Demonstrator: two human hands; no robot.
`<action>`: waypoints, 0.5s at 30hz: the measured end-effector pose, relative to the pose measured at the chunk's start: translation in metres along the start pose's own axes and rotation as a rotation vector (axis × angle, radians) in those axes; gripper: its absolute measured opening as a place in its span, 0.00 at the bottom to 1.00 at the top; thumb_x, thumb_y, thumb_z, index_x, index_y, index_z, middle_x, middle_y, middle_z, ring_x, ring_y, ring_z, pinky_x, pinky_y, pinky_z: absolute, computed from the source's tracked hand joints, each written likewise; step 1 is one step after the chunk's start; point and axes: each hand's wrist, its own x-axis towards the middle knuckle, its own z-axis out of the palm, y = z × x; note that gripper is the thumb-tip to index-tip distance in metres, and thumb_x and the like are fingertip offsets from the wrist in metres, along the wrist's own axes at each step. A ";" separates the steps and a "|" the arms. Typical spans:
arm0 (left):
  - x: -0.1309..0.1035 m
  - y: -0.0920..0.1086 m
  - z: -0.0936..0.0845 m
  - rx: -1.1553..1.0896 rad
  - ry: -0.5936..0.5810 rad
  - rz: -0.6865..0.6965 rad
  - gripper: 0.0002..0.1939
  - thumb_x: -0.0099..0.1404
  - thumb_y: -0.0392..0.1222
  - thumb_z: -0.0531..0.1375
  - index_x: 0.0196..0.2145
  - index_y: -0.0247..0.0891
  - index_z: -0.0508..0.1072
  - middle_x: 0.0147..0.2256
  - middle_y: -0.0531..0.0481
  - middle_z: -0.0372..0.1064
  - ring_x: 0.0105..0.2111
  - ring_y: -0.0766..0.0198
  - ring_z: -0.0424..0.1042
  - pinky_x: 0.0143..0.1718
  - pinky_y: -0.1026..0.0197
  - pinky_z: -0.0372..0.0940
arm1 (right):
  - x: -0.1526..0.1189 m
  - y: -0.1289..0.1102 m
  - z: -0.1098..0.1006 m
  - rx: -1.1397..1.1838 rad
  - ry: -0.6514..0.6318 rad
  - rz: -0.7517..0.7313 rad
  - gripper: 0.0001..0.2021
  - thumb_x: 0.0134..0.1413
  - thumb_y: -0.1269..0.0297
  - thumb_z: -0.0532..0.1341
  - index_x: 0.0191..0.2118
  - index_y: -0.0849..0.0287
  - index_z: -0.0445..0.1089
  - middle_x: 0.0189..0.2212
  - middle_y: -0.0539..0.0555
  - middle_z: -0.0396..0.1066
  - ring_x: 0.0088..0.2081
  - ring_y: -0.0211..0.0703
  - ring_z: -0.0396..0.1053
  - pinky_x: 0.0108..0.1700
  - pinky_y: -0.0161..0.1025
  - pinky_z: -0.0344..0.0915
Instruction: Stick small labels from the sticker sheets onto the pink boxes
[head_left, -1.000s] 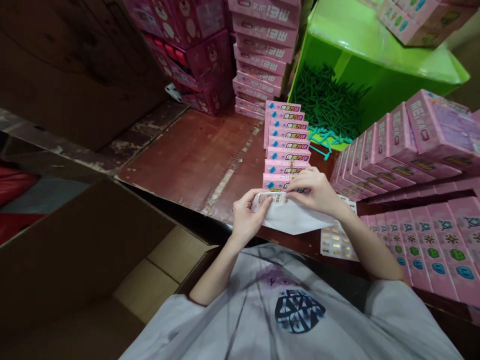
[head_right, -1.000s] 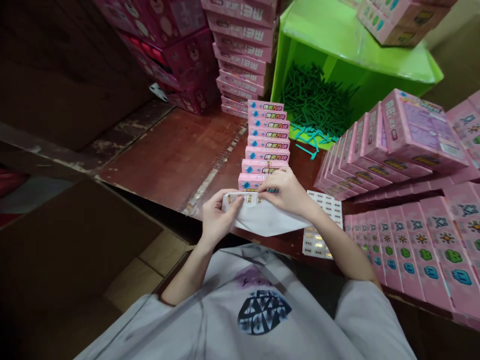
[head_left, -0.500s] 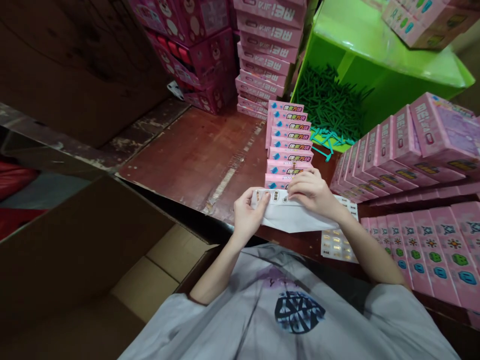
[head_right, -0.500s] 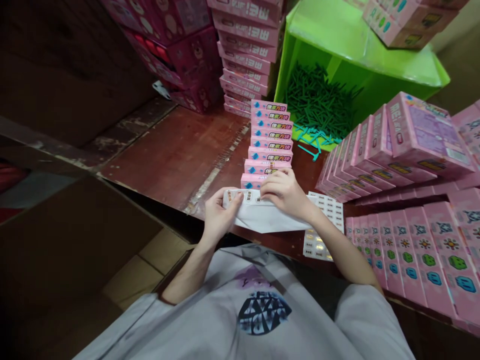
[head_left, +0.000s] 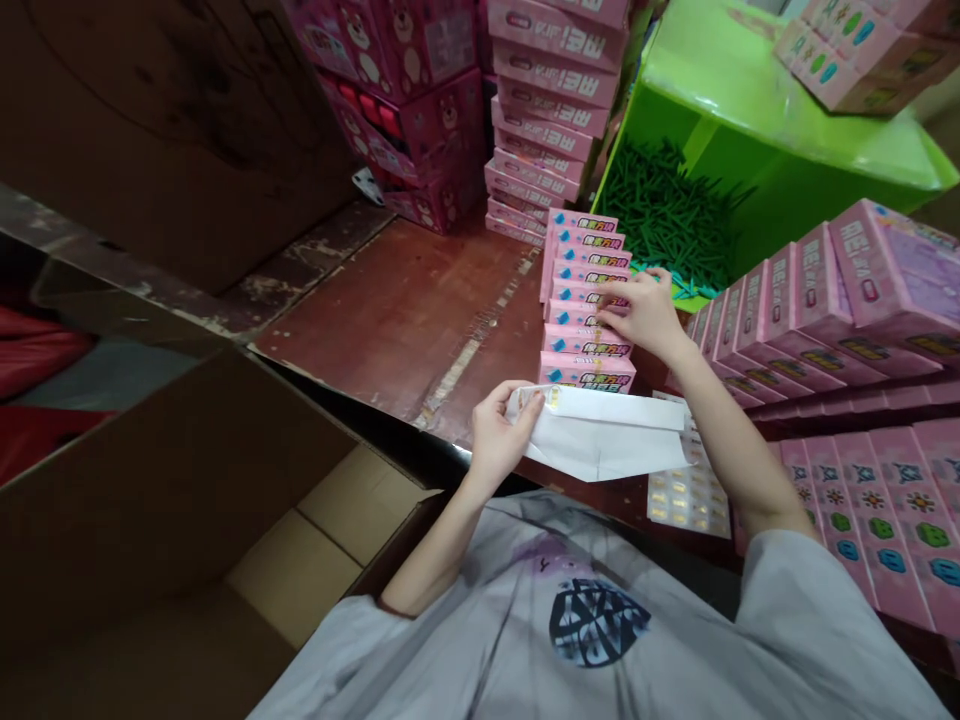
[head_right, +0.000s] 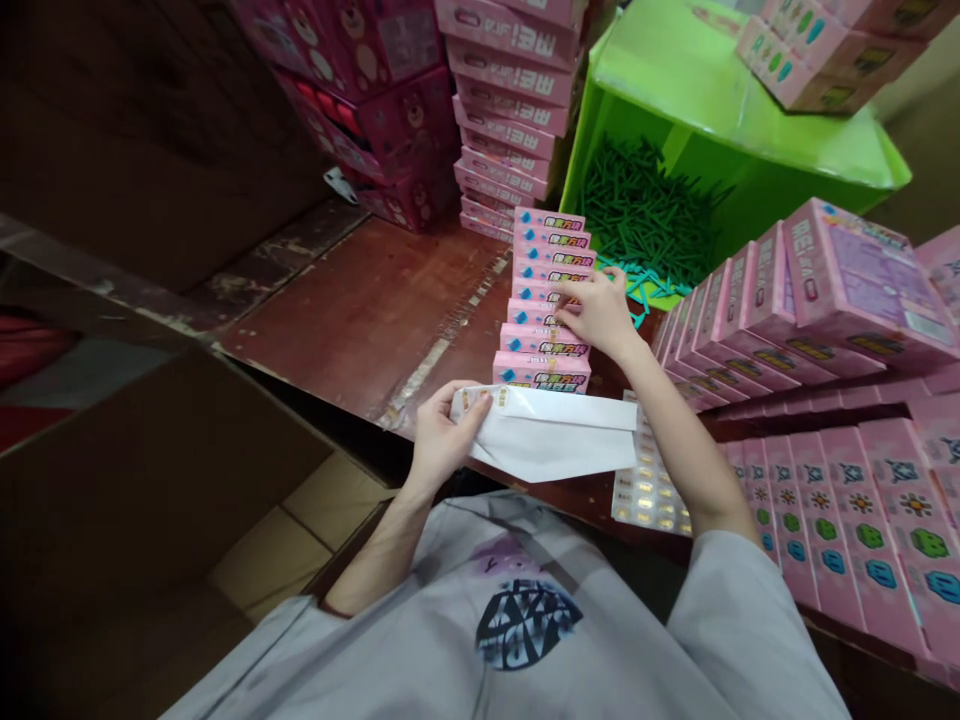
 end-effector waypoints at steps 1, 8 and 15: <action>0.000 0.000 0.000 0.000 0.003 0.000 0.13 0.58 0.47 0.64 0.34 0.34 0.76 0.29 0.50 0.75 0.28 0.66 0.71 0.31 0.66 0.64 | -0.003 -0.003 -0.002 -0.022 0.026 -0.003 0.21 0.46 0.62 0.69 0.50 0.52 0.74 0.42 0.54 0.77 0.46 0.54 0.69 0.58 0.61 0.50; -0.001 0.006 0.005 -0.026 -0.029 0.009 0.13 0.59 0.48 0.64 0.36 0.35 0.76 0.31 0.49 0.76 0.30 0.65 0.72 0.32 0.66 0.65 | -0.042 -0.056 -0.032 0.436 -0.013 -0.119 0.11 0.55 0.61 0.65 0.42 0.58 0.77 0.37 0.54 0.79 0.37 0.45 0.75 0.44 0.43 0.67; -0.004 0.012 0.014 -0.097 -0.073 -0.007 0.14 0.60 0.49 0.63 0.36 0.34 0.76 0.32 0.49 0.76 0.32 0.64 0.72 0.35 0.66 0.64 | -0.069 -0.075 -0.020 0.464 -0.134 -0.327 0.05 0.59 0.67 0.62 0.32 0.59 0.74 0.31 0.51 0.76 0.36 0.40 0.72 0.44 0.41 0.62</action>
